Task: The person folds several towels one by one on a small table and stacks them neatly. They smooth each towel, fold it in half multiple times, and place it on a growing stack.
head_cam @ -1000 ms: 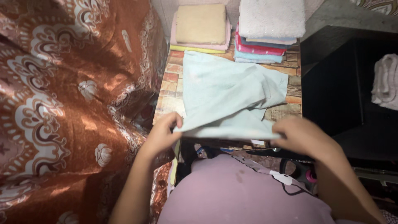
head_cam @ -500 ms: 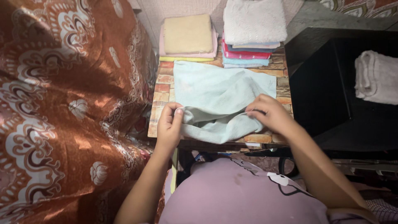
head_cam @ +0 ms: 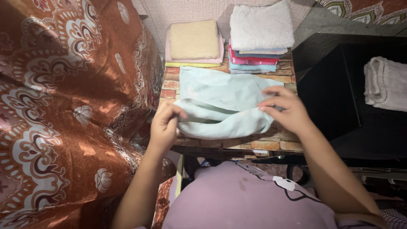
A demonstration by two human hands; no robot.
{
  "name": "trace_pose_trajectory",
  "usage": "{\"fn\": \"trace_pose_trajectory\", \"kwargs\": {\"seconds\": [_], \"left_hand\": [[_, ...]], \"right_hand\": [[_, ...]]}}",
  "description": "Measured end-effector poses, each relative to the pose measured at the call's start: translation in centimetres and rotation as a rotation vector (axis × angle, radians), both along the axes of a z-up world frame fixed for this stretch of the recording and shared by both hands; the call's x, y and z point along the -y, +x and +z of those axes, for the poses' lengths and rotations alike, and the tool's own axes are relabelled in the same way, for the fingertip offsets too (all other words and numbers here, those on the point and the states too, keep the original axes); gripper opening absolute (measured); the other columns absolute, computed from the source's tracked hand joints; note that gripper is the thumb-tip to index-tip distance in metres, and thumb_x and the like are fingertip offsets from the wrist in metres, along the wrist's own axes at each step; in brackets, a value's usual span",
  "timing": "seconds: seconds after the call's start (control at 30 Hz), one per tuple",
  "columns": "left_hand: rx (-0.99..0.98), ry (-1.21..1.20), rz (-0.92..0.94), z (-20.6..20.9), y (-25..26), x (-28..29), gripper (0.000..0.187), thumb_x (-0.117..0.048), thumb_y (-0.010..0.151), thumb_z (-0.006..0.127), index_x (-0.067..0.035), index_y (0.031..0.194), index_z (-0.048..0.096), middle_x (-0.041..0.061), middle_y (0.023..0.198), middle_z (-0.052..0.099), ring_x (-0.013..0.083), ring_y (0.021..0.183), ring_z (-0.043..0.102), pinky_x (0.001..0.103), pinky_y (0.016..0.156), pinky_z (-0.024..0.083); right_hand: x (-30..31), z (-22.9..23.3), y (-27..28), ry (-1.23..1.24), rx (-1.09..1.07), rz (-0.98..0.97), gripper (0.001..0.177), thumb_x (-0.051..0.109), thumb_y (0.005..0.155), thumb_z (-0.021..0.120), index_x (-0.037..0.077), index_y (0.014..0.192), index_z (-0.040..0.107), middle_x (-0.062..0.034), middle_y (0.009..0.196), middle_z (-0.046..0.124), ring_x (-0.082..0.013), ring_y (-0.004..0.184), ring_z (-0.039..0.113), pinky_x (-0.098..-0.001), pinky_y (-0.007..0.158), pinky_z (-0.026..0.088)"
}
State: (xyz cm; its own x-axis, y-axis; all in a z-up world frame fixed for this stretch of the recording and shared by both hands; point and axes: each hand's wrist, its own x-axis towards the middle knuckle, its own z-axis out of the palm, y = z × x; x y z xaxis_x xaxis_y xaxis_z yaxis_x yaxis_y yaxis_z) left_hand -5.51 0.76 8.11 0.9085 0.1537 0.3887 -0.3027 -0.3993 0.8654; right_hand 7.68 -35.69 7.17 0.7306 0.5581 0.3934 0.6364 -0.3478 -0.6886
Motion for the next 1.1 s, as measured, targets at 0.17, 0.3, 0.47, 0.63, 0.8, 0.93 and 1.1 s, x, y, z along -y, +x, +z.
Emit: {"fn": "trace_pose_trajectory", "kwargs": {"seconds": [0.17,0.3,0.47,0.63,0.8,0.93,1.1], "left_hand": [[0.154,0.080,-0.046,2.3,0.8,2.3,0.029,0.010,0.082,0.050,-0.005,0.095,0.071,0.010,0.106,0.064,0.0221,0.101,0.063,0.031,0.091,0.050],[0.152,0.035,-0.041,3.1,1.1,2.9,0.032,0.009,0.085,0.051,-0.005,0.103,0.074,0.011,0.108,0.064,0.0244,0.100,0.064,0.032,0.091,0.051],[0.115,0.251,0.038,2.7,1.4,1.9,0.031,0.007,0.082,0.056,-0.006,0.102,0.075,0.013,0.113,0.067,0.0293,0.101,0.067,0.035,0.088,0.054],[0.048,0.473,0.151,1.9,1.5,1.2,0.030,0.005,0.081,0.060,-0.007,0.104,0.074,0.011,0.115,0.070,0.0340,0.104,0.067,0.041,0.089,0.053],[0.134,0.442,0.116,2.0,2.5,1.3,0.044,0.006,0.080,0.059,-0.005,0.122,0.067,0.016,0.128,0.066,0.0370,0.113,0.065,0.042,0.095,0.053],[0.176,0.352,0.010,2.6,3.5,1.8,0.047,0.009,0.080,0.057,-0.004,0.125,0.065,0.017,0.131,0.065,0.0373,0.118,0.064,0.042,0.100,0.052],[0.214,0.279,-0.087,3.9,3.6,1.6,0.048,0.010,0.083,0.055,-0.004,0.129,0.064,0.015,0.134,0.063,0.0352,0.119,0.065,0.040,0.101,0.053]], "right_hand": [[-3.6,-1.5,-1.5,-0.442,-0.155,0.114,0.029,0.020,0.088,0.072,0.013,0.116,0.074,-0.0066,0.107,0.075,-0.0258,0.097,0.070,-0.0403,0.086,0.054],[-4.6,-2.3,-1.8,-0.446,0.070,-0.129,0.024,0.017,0.094,0.065,0.013,0.115,0.075,-0.0094,0.100,0.073,-0.0293,0.097,0.068,-0.0424,0.086,0.053],[-3.6,-1.3,-1.0,-0.344,0.186,-0.491,0.018,0.011,0.097,0.063,0.011,0.111,0.075,-0.0107,0.097,0.070,-0.0318,0.092,0.066,-0.0442,0.085,0.051],[-3.5,-0.2,0.0,-0.428,0.254,-0.562,0.032,0.004,0.097,0.060,0.016,0.122,0.075,-0.0109,0.100,0.066,-0.0309,0.094,0.064,-0.0455,0.090,0.049],[-6.1,-0.2,-0.2,-0.255,0.378,-0.136,0.029,0.006,0.082,0.063,0.012,0.108,0.074,-0.0101,0.108,0.069,-0.0318,0.105,0.062,-0.0463,0.095,0.044],[-9.6,0.2,-0.6,-0.155,0.038,0.314,0.023,0.023,0.093,0.067,0.010,0.111,0.073,-0.0063,0.110,0.073,-0.0264,0.105,0.064,-0.0400,0.097,0.046],[-12.3,0.8,0.2,-0.280,0.103,0.275,0.041,0.034,0.090,0.070,0.004,0.119,0.070,-0.0126,0.102,0.068,-0.0308,0.102,0.059,-0.0430,0.093,0.041]]}}
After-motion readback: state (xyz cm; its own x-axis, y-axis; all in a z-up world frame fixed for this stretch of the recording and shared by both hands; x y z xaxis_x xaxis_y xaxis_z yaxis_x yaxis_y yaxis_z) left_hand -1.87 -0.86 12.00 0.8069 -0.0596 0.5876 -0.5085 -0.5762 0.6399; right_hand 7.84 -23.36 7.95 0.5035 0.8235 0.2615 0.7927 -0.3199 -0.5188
